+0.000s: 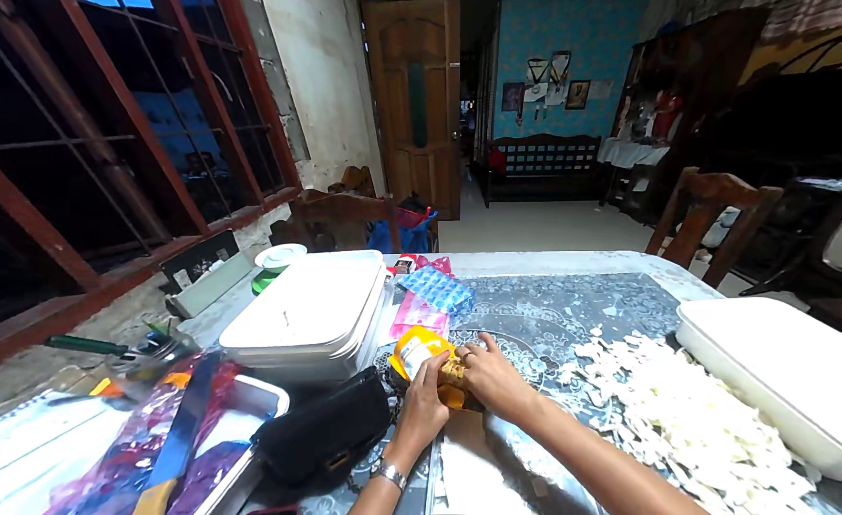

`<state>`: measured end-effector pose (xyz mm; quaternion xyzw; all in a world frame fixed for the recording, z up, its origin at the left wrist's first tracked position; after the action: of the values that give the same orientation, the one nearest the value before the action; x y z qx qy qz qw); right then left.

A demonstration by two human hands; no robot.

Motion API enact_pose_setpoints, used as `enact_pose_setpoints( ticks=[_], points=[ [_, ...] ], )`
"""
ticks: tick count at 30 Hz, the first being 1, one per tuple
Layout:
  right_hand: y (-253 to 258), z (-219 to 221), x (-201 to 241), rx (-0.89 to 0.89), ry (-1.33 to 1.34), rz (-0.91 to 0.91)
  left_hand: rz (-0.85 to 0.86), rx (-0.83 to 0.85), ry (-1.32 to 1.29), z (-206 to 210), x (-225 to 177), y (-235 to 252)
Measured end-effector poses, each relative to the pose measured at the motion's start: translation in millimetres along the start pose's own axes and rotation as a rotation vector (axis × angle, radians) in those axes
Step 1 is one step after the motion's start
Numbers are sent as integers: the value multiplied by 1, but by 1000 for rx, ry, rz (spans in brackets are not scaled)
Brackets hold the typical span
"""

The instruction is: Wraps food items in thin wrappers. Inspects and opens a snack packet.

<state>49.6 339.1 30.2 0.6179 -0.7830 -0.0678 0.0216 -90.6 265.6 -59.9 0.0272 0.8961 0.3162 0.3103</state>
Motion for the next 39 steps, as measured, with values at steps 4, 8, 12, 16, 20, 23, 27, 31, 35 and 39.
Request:
enact_pose_setpoints(
  ticks=[4, 8, 12, 16, 20, 23, 27, 31, 35, 39],
  points=[
    [-7, 5, -2, -445, 20, -22, 57, -117, 57, -2, 1, 9],
    [-29, -16, -5, -679, 302, 145, -92, -211, 16, -25, -16, 35],
    [-63, -18, -6, -590, 630, 300, -371, -425, -222, -60, -28, 75],
    [-97, 12, 8, -194, 740, 407, -498, -525, -317, -76, -10, 100],
    [-117, 49, 13, -79, 621, 441, -378, -537, -232, -78, 5, 102],
    [-125, 56, 13, -139, 550, 443, -250, -504, -114, -87, 3, 98],
    [-132, 56, 8, -184, 557, 435, -134, -440, 91, -104, -9, 88],
    [-137, 53, 4, -284, 543, 430, 89, -468, 270, -97, -26, 68],
    [-142, 47, 6, -315, 512, 430, 295, -276, 281, -67, -52, 32],
    [-149, 47, 14, -362, 384, 434, 287, 126, 168, -42, -71, -10]
  ],
)
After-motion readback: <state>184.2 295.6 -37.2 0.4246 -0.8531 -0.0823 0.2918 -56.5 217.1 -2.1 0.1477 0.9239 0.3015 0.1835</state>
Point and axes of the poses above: each hand's wrist, its own y-axis towards the middle knuckle, its own z-axis out of the palm, x = y × z, the point moved 1 cm from there along y, towards the middle knuckle, and after that the axes turned 7 degrees about x, right-handed, at the moved point
